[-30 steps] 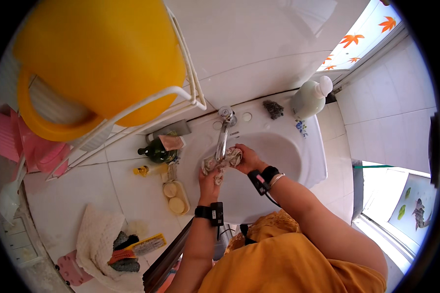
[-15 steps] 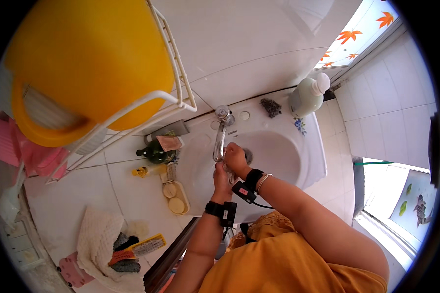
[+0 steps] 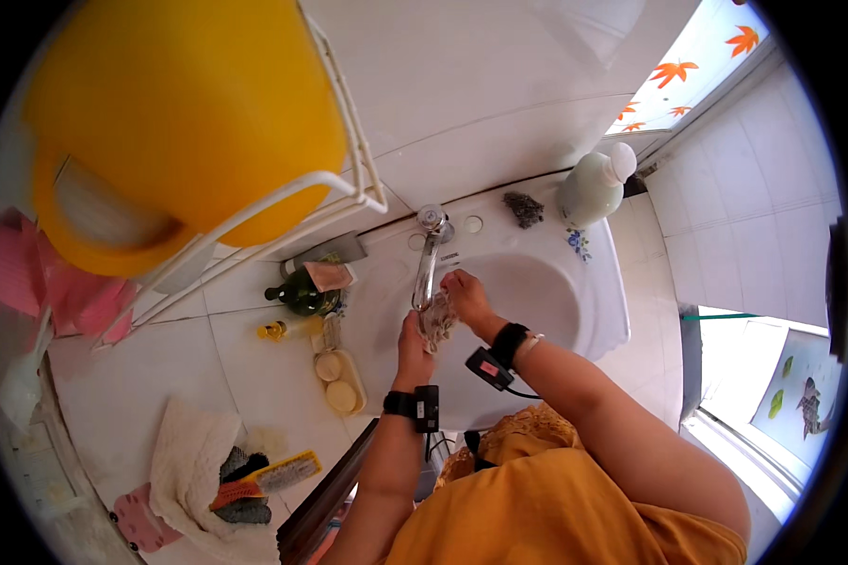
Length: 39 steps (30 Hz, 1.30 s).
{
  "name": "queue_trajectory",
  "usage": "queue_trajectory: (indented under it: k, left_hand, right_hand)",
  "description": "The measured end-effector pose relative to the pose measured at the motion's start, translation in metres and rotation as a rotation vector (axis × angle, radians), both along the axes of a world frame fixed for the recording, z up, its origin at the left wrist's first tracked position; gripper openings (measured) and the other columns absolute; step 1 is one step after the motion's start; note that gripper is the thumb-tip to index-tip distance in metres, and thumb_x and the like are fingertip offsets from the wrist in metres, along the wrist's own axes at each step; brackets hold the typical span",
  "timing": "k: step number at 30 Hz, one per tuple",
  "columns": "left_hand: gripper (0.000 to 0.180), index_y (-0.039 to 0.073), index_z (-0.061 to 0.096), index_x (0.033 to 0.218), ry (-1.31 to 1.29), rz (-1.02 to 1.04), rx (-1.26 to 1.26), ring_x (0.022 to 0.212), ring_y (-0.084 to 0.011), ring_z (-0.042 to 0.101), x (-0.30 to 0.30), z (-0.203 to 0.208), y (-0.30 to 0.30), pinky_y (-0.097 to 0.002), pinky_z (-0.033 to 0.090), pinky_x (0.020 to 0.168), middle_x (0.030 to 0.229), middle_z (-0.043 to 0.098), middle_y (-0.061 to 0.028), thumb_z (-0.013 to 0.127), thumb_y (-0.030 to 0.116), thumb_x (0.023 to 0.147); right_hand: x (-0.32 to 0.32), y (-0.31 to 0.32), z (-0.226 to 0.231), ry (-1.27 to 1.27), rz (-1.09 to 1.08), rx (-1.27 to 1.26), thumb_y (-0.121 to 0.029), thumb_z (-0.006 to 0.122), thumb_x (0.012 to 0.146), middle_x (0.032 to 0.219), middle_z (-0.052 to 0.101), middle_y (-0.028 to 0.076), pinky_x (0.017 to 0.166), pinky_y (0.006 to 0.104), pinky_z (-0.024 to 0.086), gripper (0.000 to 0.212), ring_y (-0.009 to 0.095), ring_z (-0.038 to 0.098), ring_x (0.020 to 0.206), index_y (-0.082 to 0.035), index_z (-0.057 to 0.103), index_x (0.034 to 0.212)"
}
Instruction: The person washes a small white cloth in a bathroom sink by applying soap, rubbing the cloth against itself to create a lather, and then rinsing it thoroughly under a stream of water from the faucet.
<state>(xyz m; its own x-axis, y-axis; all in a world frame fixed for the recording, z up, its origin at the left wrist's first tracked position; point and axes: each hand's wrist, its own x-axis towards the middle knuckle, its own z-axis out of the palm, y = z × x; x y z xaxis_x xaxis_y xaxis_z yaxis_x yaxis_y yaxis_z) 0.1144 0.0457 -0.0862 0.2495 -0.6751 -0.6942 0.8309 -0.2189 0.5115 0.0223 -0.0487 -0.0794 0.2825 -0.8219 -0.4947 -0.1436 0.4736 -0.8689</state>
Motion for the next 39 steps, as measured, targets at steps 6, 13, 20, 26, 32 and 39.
queue_trajectory:
  k: [6,13,20,26,32,39]
  left_hand:
    - [0.03,0.003,0.045,0.111,0.183,-0.095,-0.087,0.088,-0.0258,0.055,0.011,0.022,0.008,-0.0382,0.045,0.078,0.101,0.054,-0.0113,0.048,0.018,0.084]
    - [0.038,-0.001,0.044,0.109,0.205,-0.017,-0.121,0.094,-0.0275,0.055,-0.006,0.04,0.0,-0.0369,0.047,0.078,0.103,0.054,-0.0132,0.052,-0.006,0.072]
    - [0.033,0.003,0.046,0.108,-0.083,-0.221,-0.016,0.094,-0.026,0.053,0.015,0.017,0.018,-0.0373,0.046,0.079,0.105,0.052,-0.0115,0.051,0.0,0.075]
    - [0.022,0.004,0.048,0.101,0.201,0.076,-0.109,0.084,-0.0211,0.055,0.004,-0.009,-0.006,-0.0327,0.047,0.07,0.095,0.053,-0.0089,0.047,0.016,0.083]
    - [0.023,0.004,0.049,0.096,0.046,0.155,-0.021,0.079,-0.0188,0.056,-0.017,0.008,-0.024,-0.0293,0.048,0.065,0.088,0.054,-0.0084,0.041,0.023,0.086]
    - [0.028,0.001,0.047,0.1,-0.038,0.029,0.096,0.082,-0.0253,0.056,-0.02,0.026,-0.027,-0.0346,0.048,0.067,0.091,0.054,-0.0121,0.036,0.024,0.086]
  right_hand:
    - [-0.015,0.025,0.05,-0.377,0.183,0.389,-0.034,0.036,0.089,0.076,0.055,0.009,0.05,0.0244,0.039,0.036,0.014,0.052,0.063,-0.002,0.052,0.095]
    - [-0.024,0.001,-0.013,-0.031,0.09,0.185,-0.023,0.056,0.081,0.082,0.057,0.006,0.06,0.0259,0.044,0.027,0.015,0.054,0.07,-0.002,0.051,0.098]
    - [-0.027,-0.022,0.012,-0.529,-0.067,0.421,-0.024,0.058,0.081,0.078,0.056,0.001,0.057,0.0267,0.047,0.024,0.014,0.056,0.065,-0.003,0.052,0.092]
    - [-0.024,0.014,0.005,-0.188,0.249,-0.613,-0.02,0.063,0.075,0.104,0.048,0.013,0.081,0.0348,0.041,0.025,0.026,0.049,0.095,-0.005,0.051,0.091]
    - [0.006,0.03,0.028,0.153,0.245,-0.596,-0.015,0.057,0.074,0.099,0.048,0.021,0.08,0.0379,0.036,0.018,0.036,0.043,0.097,-0.004,0.051,0.088]
    - [0.017,0.017,-0.014,0.075,0.085,-0.256,-0.015,0.06,0.069,0.084,0.052,0.021,0.066,0.0391,0.043,0.021,0.037,0.053,0.074,0.001,0.052,0.079]
